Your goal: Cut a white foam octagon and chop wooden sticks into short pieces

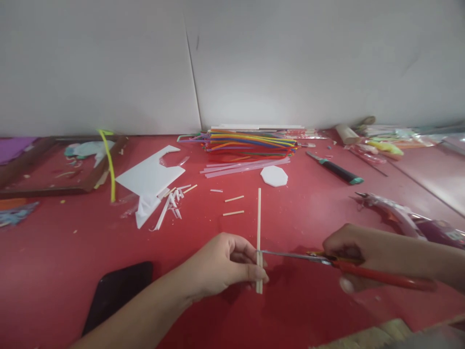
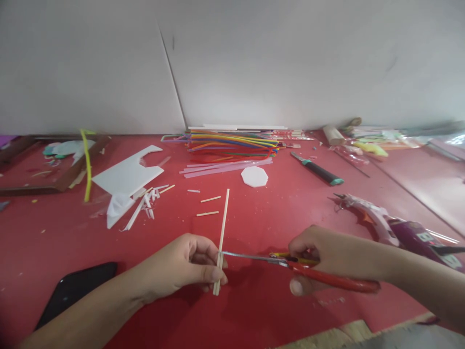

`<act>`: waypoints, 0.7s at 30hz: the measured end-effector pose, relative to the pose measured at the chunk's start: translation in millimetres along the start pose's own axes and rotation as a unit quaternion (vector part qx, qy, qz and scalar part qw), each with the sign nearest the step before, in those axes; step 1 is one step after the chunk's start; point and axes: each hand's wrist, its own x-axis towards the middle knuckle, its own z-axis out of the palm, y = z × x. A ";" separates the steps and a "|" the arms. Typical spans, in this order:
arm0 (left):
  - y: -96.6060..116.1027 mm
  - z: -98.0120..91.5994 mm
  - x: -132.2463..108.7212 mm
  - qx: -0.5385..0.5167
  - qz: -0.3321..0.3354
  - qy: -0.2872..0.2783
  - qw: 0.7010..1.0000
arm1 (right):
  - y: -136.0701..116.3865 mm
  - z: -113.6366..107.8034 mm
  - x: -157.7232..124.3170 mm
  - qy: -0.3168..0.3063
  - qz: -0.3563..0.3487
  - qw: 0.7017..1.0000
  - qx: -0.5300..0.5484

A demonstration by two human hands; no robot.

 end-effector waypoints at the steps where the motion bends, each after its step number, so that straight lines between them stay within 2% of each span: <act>1: 0.3 0.1 0.0 0.002 -0.001 0.003 1.000 | 2.0 0.8 0.4 -0.007 0.009 1.000 -0.001; 4: 0.8 -0.3 0.0 0.006 -0.006 0.011 1.000 | 9.7 4.3 2.5 -0.036 0.022 0.999 0.011; 8: 1.0 -2.0 -0.7 0.013 -0.001 0.010 1.000 | 17.7 12.5 4.6 -0.006 -0.020 0.999 0.040; 13: 4.2 -4.0 -1.7 0.057 0.024 0.018 0.998 | 13.2 18.9 7.8 0.025 -0.044 0.999 0.018; 18: 8.9 -4.2 -0.1 0.104 0.110 0.095 0.984 | 15.0 7.5 15.9 0.090 -0.029 0.994 0.050; 21: 5.9 -4.4 1.7 0.143 0.137 0.128 0.972 | 23.6 -3.5 25.2 0.150 -0.032 0.978 0.140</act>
